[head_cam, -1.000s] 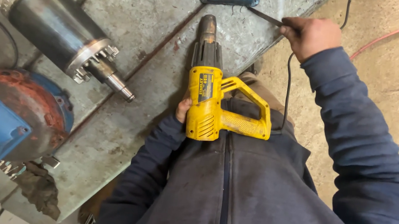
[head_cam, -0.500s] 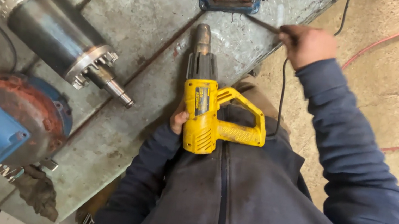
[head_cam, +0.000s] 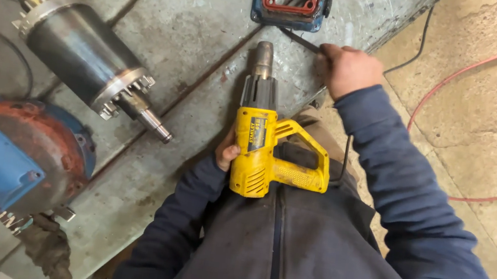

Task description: The person uses a yellow heat gun to apply heat to a square gasket on a metal workbench. They then use a metal scraper to pry and remove the gasket from the surface, eventually lifting it off completely.

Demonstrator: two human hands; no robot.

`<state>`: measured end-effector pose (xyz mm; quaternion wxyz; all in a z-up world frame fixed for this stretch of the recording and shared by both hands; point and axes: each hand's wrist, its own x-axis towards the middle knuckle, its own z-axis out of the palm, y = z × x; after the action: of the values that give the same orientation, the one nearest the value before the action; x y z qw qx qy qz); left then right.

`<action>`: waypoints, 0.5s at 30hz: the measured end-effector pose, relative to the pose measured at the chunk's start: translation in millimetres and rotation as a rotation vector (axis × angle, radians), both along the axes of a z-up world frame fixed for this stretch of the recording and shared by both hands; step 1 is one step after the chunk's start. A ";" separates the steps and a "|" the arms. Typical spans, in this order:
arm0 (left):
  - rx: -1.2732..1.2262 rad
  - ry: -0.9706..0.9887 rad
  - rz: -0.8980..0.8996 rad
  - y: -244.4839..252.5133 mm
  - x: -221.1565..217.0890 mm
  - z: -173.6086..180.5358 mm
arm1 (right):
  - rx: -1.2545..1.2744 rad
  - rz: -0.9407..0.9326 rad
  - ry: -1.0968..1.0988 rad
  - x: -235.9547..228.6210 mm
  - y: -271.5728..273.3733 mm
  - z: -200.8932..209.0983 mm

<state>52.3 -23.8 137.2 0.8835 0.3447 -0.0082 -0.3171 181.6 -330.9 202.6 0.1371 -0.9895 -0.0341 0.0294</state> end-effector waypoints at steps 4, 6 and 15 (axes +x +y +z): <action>0.043 -0.029 -0.017 5.1 0.1 -5.2 | -0.012 -0.015 0.042 5.4 8.9 16.3; 0.011 -0.037 -0.025 7.4 -0.2 -7.6 | -0.008 -0.036 0.090 6.9 8.5 17.9; 0.060 -0.051 -0.006 4.8 10.7 11.4 | 0.042 -0.024 0.096 13.3 25.3 18.5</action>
<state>63.0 -19.1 148.6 0.8713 0.3791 -0.0222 -0.3108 194.9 -305.6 221.1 0.1597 -0.9842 -0.0162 0.0744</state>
